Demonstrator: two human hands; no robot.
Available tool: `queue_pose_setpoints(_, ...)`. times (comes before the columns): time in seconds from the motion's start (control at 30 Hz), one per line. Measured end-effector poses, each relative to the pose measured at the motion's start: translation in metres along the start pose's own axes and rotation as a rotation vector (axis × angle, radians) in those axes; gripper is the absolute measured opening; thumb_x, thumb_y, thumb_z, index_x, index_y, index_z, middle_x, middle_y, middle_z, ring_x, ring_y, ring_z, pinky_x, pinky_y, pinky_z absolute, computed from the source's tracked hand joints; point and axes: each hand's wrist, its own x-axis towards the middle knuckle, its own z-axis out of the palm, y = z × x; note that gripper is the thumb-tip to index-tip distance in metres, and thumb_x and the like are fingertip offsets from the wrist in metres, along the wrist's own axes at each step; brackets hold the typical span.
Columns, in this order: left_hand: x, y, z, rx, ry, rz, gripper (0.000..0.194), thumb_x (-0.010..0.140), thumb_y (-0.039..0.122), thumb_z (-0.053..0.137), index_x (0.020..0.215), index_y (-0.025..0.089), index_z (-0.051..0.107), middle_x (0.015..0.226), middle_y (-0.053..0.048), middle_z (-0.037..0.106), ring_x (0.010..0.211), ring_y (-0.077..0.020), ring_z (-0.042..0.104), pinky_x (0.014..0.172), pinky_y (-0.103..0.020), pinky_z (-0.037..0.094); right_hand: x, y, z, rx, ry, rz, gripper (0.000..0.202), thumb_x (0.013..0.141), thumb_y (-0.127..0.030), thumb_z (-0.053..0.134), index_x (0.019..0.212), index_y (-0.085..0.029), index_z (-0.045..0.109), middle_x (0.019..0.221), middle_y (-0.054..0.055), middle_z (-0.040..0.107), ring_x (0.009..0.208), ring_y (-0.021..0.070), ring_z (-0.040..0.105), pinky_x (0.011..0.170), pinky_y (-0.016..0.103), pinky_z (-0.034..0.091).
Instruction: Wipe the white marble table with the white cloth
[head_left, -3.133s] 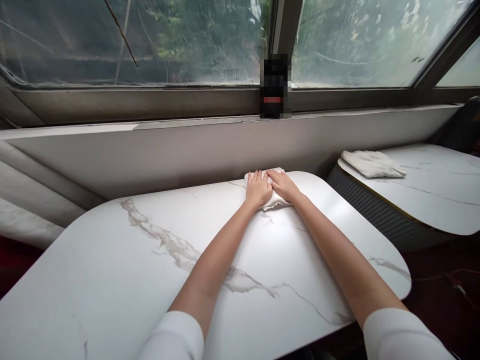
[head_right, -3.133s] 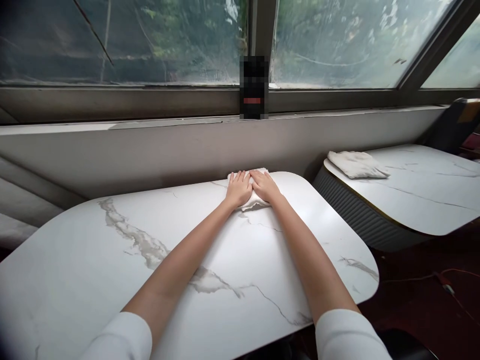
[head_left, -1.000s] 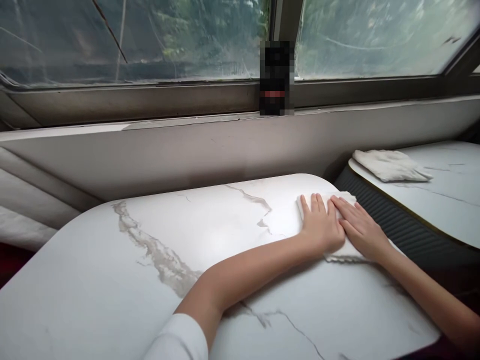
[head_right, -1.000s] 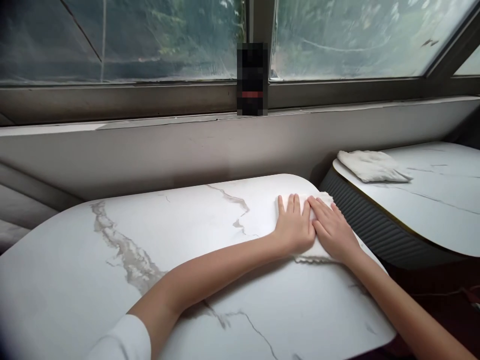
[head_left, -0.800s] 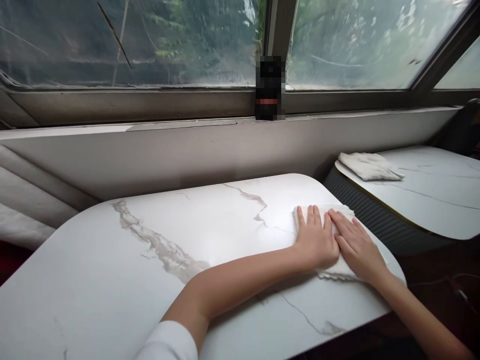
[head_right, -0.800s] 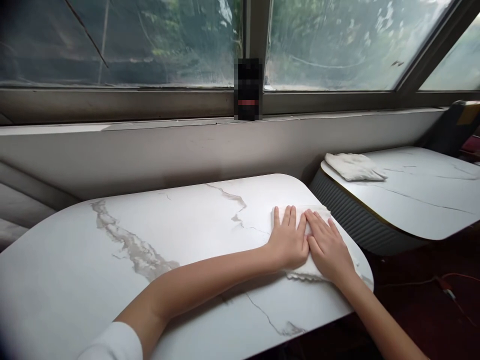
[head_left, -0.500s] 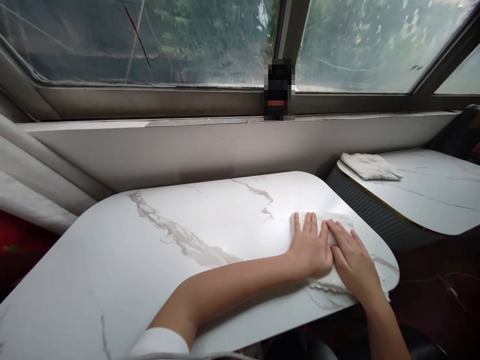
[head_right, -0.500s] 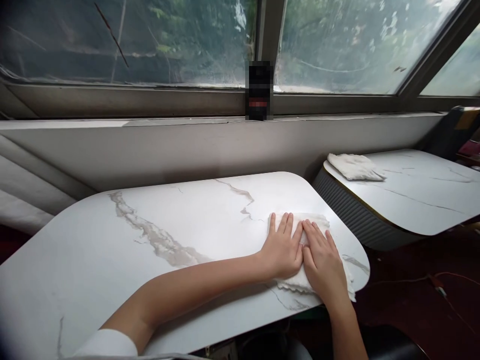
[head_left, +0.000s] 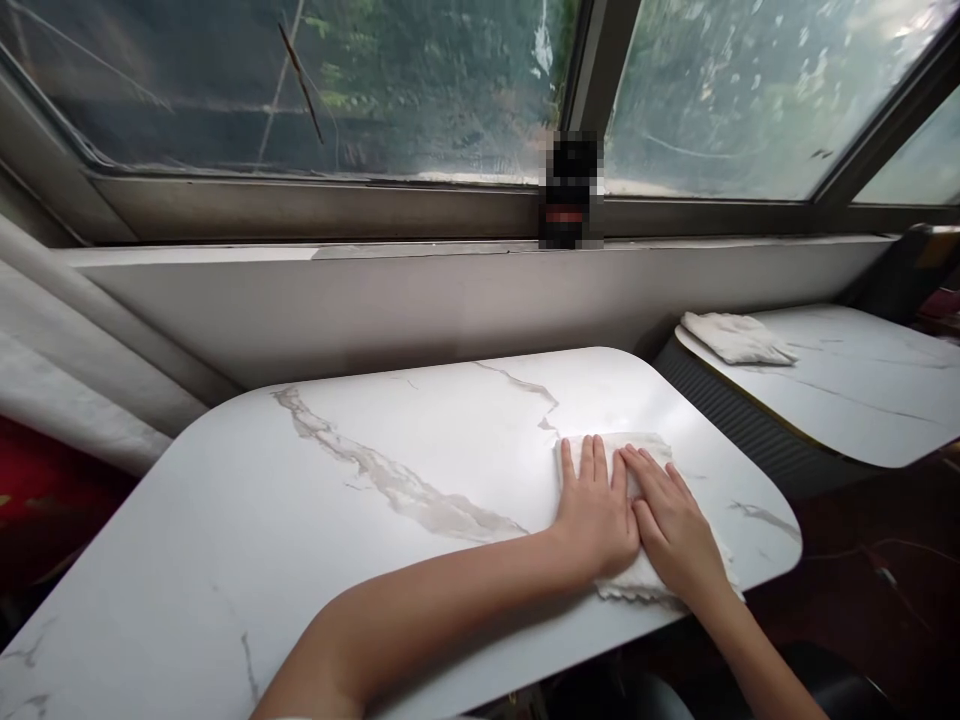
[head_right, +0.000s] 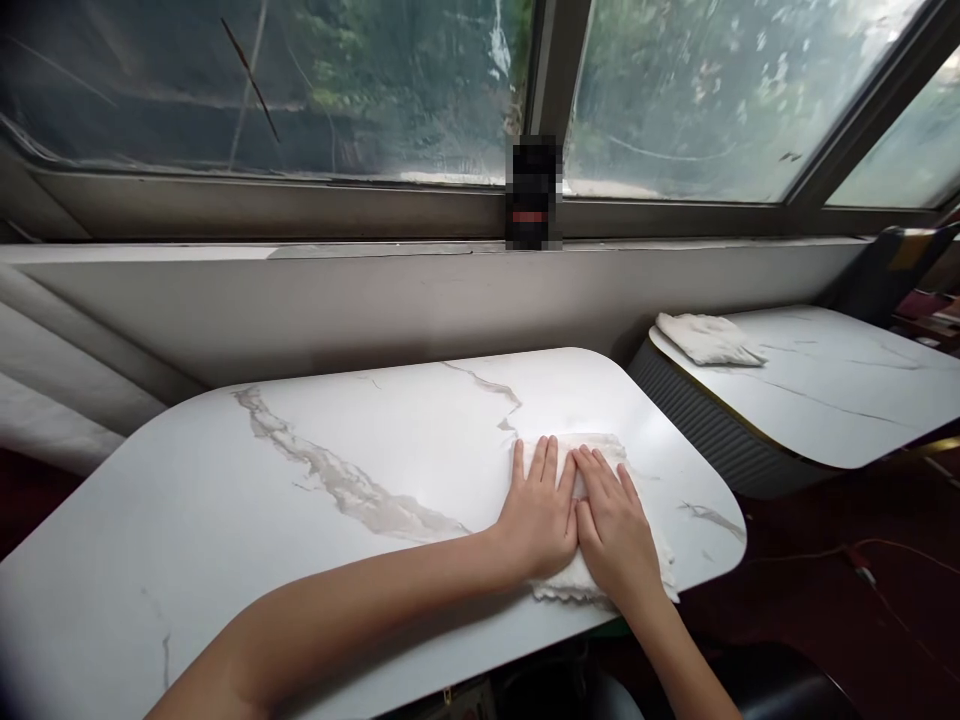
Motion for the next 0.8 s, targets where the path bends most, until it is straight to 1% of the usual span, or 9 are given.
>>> queue_pose_setpoints(0.07,0.002,-0.002,0.0,-0.003,0.005,-0.007,0.057,0.094,0.033,0.023,0.143,0.003,0.025,0.147,-0.022,0.024,0.138,-0.0335,0.013,0.108,-0.059,0.009,0.004,0.001,0.002,0.009,-0.006,-0.011,0.056,0.085,-0.015,0.028,0.141,-0.022,0.033,0.139,0.005,0.046,0.132,0.0204,0.035,0.109,0.05,0.028)
queue_pose_setpoints(0.13,0.006,-0.01,0.001,0.002,0.017,-0.019,0.057,0.094,0.033,0.023,0.142,0.003,0.025,0.147,-0.022,0.024,0.138,-0.0332,0.014,0.108,-0.059,0.009,0.013,0.0,0.008,0.018,-0.014,-0.016,0.056,0.085,-0.014,0.028,0.14,-0.021,0.034,0.138,0.005,0.047,0.132,0.02,0.035,0.109,0.05,0.028)
queue_pose_setpoints(0.23,0.02,-0.033,0.001,0.018,0.032,-0.036,0.056,0.094,0.032,0.023,0.142,0.004,0.027,0.147,-0.021,0.026,0.137,-0.0319,0.017,0.108,-0.057,0.009,0.04,-0.003,0.021,0.027,-0.008,0.002,0.054,0.085,-0.014,0.028,0.138,-0.02,0.037,0.138,0.006,0.048,0.131,0.0201,0.036,0.109,0.049,0.028)
queue_pose_setpoints(0.33,0.044,-0.065,0.002,0.037,0.049,-0.077,0.054,0.094,0.032,0.022,0.141,0.005,0.028,0.146,-0.02,0.028,0.137,-0.0299,0.02,0.109,-0.055,0.009,0.083,-0.003,0.04,0.039,-0.007,-0.006,0.054,0.084,-0.015,0.03,0.137,-0.019,0.039,0.137,0.007,0.048,0.13,0.0216,0.038,0.108,0.049,0.029)
queue_pose_setpoints(0.47,0.085,-0.108,0.005,0.061,0.085,-0.194,0.052,0.094,0.03,0.023,0.141,0.007,0.029,0.146,-0.019,0.03,0.136,-0.0273,0.021,0.109,-0.053,0.009,0.152,0.003,0.064,0.054,-0.038,-0.076,0.053,0.082,-0.016,0.031,0.134,-0.018,0.042,0.136,0.008,0.049,0.129,0.0222,0.04,0.107,0.047,0.03)
queue_pose_setpoints(0.53,0.106,-0.126,0.006,0.066,0.094,-0.242,0.052,0.094,0.03,0.024,0.141,0.008,0.03,0.146,-0.018,0.03,0.136,-0.0263,0.022,0.109,-0.052,0.008,0.183,0.006,0.073,0.044,-0.062,-0.095,0.053,0.082,-0.016,0.031,0.133,-0.017,0.043,0.136,0.007,0.049,0.128,0.0214,0.04,0.108,0.046,0.029)
queue_pose_setpoints(0.6,0.122,-0.14,0.007,0.071,0.108,-0.276,0.052,0.094,0.03,0.025,0.14,0.009,0.031,0.146,-0.018,0.03,0.136,-0.0257,0.022,0.11,-0.051,0.008,0.207,0.008,0.079,0.031,-0.082,-0.106,0.052,0.081,-0.015,0.03,0.132,-0.015,0.044,0.136,0.008,0.049,0.127,0.0206,0.041,0.108,0.044,0.028)
queue_pose_setpoints(0.7,0.138,-0.152,0.008,0.077,0.128,-0.316,0.05,0.094,0.03,0.025,0.14,0.01,0.033,0.146,-0.016,0.031,0.136,-0.0248,0.023,0.11,-0.051,0.007,0.228,0.01,0.085,0.023,-0.09,-0.125,0.051,0.082,-0.016,0.029,0.13,-0.015,0.045,0.135,0.008,0.05,0.125,0.0195,0.044,0.108,0.043,0.029)
queue_pose_setpoints(0.8,0.142,-0.157,0.008,0.072,0.131,-0.324,0.05,0.094,0.03,0.025,0.14,0.011,0.033,0.146,-0.015,0.031,0.136,-0.0238,0.023,0.11,-0.05,0.007,0.233,0.011,0.089,0.009,-0.082,-0.127,0.051,0.083,-0.016,0.028,0.13,-0.014,0.046,0.136,0.008,0.049,0.126,0.0199,0.042,0.107,0.042,0.029)
